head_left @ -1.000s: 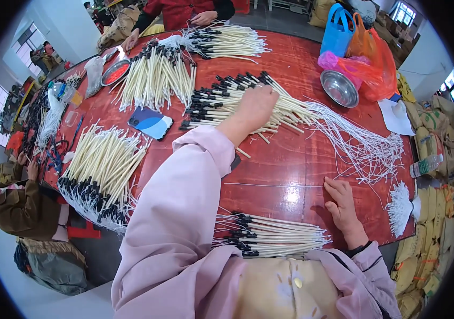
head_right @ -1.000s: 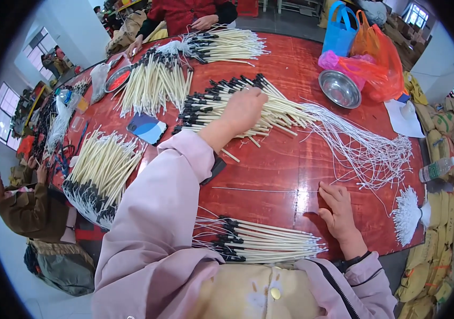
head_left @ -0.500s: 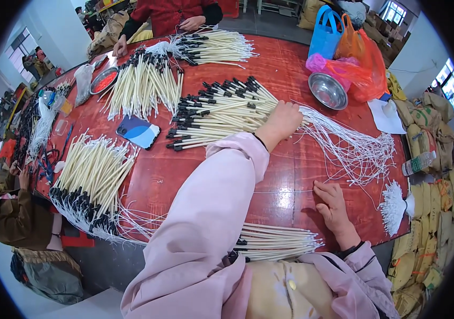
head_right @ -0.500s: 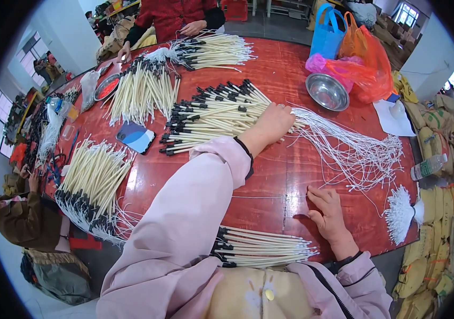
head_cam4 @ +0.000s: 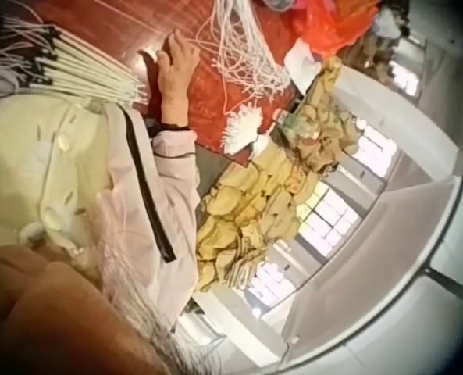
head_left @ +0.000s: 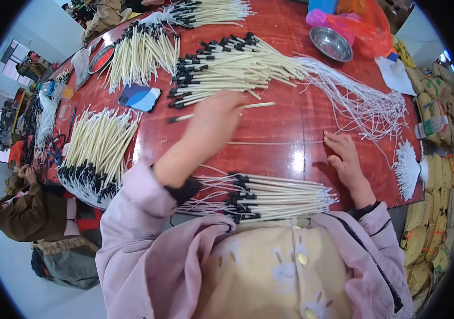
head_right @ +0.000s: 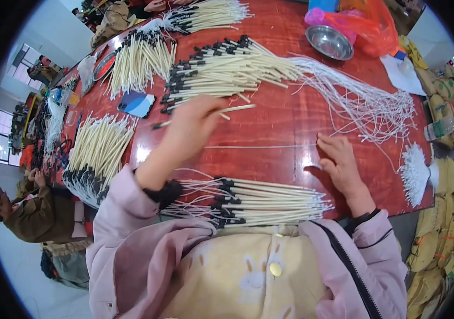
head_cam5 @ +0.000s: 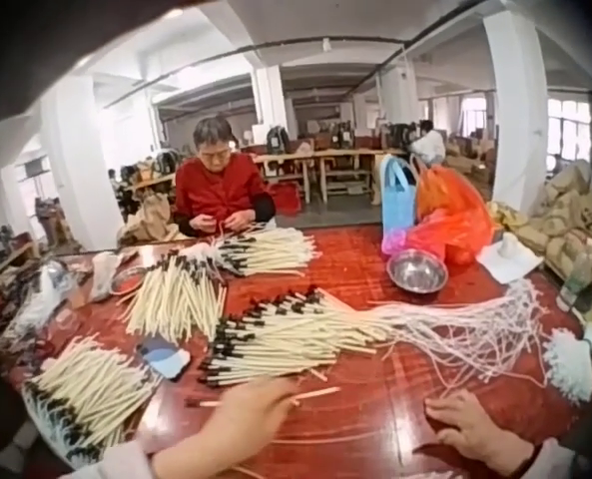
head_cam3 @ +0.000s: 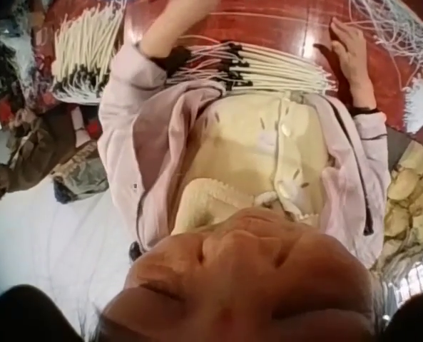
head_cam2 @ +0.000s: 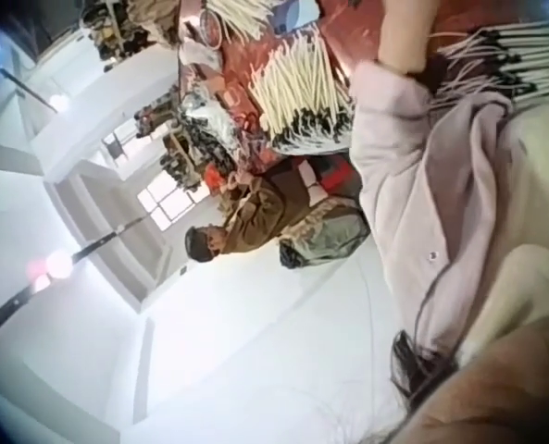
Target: The person assembles components by hand, sliding a white tube onto a white cord and placing the completed assembly onto a stack. This process is repeated multiple times while other assemblies are moved aside on the table.
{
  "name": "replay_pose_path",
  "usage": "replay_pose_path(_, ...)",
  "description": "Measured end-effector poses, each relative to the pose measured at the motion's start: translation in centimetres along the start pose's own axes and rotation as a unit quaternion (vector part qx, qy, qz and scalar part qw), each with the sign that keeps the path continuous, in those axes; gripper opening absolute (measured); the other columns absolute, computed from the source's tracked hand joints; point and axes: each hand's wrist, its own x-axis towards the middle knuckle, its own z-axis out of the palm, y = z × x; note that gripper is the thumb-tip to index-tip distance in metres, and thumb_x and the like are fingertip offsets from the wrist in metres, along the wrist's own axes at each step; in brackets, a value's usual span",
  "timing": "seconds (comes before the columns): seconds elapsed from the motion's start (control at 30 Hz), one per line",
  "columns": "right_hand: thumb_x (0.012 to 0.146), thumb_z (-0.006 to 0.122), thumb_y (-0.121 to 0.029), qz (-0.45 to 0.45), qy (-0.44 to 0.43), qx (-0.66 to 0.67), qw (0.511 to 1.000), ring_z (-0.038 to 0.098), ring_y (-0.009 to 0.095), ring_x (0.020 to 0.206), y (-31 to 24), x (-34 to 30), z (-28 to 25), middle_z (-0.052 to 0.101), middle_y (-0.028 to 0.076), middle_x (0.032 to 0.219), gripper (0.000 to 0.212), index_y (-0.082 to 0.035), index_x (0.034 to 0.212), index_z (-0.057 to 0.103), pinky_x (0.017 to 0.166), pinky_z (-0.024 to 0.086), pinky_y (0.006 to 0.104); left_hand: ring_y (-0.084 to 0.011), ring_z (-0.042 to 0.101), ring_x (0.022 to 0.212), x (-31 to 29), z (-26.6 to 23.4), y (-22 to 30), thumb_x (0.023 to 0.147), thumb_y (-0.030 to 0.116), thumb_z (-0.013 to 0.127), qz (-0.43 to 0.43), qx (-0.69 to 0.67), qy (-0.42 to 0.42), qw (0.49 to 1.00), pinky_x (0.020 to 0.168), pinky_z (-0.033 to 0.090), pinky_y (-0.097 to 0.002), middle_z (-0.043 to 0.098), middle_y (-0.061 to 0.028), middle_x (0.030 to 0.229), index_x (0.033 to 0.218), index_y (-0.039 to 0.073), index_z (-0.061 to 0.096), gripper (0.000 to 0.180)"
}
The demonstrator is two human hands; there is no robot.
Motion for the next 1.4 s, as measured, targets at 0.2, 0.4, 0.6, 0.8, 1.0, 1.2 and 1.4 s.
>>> replay_pose_path(0.2, 0.097, 0.059, -0.049, -0.008, -0.003, 0.012, 1.0, 0.053, 0.031, 0.121, 0.0, 0.7, 0.1, 0.059, 0.014, 0.143, 0.06, 0.0, 0.131, 0.064, 0.108, 0.037, 0.0419, -0.0411, 0.065, 0.085, -11.2, -6.6, -2.9, 0.091, 0.003, 0.061, -0.186, 0.086, -0.038, 0.978, 0.074, 0.052, -0.0451, 0.067, -0.0189, 0.091, 0.101, 0.003, 0.069, 0.012)
replay_pose_path(0.4, 0.097, 0.061, -0.047, 0.001, -0.015, 0.007, 1.0, 0.052, 0.031, 0.122, -0.7, 0.4, 0.4, 0.058, 0.013, 0.144, 0.059, 0.001, 0.132, 0.064, 0.109, 0.037, 0.041, -0.0416, 0.065, 0.086, -12.9, -5.7, -2.6, 0.092, 0.004, 0.062, -0.201, 0.106, -0.058, 0.972, 0.074, 0.051, -0.047, 0.066, -0.0183, 0.091, 0.101, 0.003, 0.068, 0.011)
replay_pose_path(0.6, 0.095, 0.064, -0.044, 0.007, -0.022, 0.002, 1.0, 0.051, 0.031, 0.124, -1.6, 0.3, 0.3, 0.057, 0.013, 0.145, 0.059, 0.001, 0.133, 0.063, 0.11, 0.037, 0.0409, -0.042, 0.065, 0.086, -12.4, -4.7, -2.8, 0.092, 0.004, 0.062, -0.171, 0.107, -0.063, 0.977, 0.074, 0.052, -0.0484, 0.066, -0.0183, 0.093, 0.102, 0.003, 0.067, 0.011)
replay_pose_path(0.8, 0.092, 0.067, -0.041, 0.012, -0.026, -0.006, 1.0, 0.051, 0.031, 0.125, -1.5, 0.2, 0.1, 0.057, 0.013, 0.146, 0.06, 0.001, 0.134, 0.062, 0.111, 0.037, 0.0409, -0.042, 0.065, 0.086, -12.3, -4.7, -2.9, 0.092, 0.003, 0.062, -0.177, 0.107, -0.064, 0.976, 0.074, 0.052, -0.0472, 0.066, -0.0192, 0.092, 0.101, 0.002, 0.067, 0.011)
replay_pose_path(1.0, 0.089, 0.071, -0.038, 0.017, -0.026, -0.01, 0.999, 0.051, 0.031, 0.125, -1.6, 0.2, 0.1, 0.057, 0.012, 0.146, 0.06, 0.0, 0.135, 0.062, 0.111, 0.037, 0.041, -0.0425, 0.064, 0.086, -12.0, -4.7, -2.8, 0.091, 0.002, 0.062, -0.183, 0.102, -0.067, 0.976, 0.074, 0.051, -0.0448, 0.066, -0.0212, 0.092, 0.1, 0.0, 0.067, 0.011)
replay_pose_path(1.2, 0.088, 0.073, -0.037, 0.017, -0.024, -0.006, 1.0, 0.051, 0.031, 0.126, -1.7, 0.2, 0.2, 0.057, 0.012, 0.145, 0.061, -0.001, 0.135, 0.062, 0.112, 0.036, 0.041, -0.0425, 0.064, 0.086, -11.8, -4.4, -2.7, 0.091, 0.002, 0.062, -0.178, 0.105, -0.073, 0.976, 0.075, 0.052, -0.0446, 0.066, -0.021, 0.092, 0.101, 0.0, 0.067, 0.011)
replay_pose_path(1.4, 0.085, 0.075, -0.033, 0.024, -0.024, 0.001, 0.999, 0.051, 0.03, 0.126, -1.8, 0.2, 0.2, 0.057, 0.012, 0.145, 0.061, -0.001, 0.135, 0.063, 0.112, 0.036, 0.0408, -0.0427, 0.064, 0.087, -11.6, -4.2, -2.7, 0.091, 0.002, 0.062, -0.178, 0.098, -0.075, 0.976, 0.076, 0.052, -0.0445, 0.066, -0.021, 0.093, 0.101, -0.001, 0.066, 0.011)
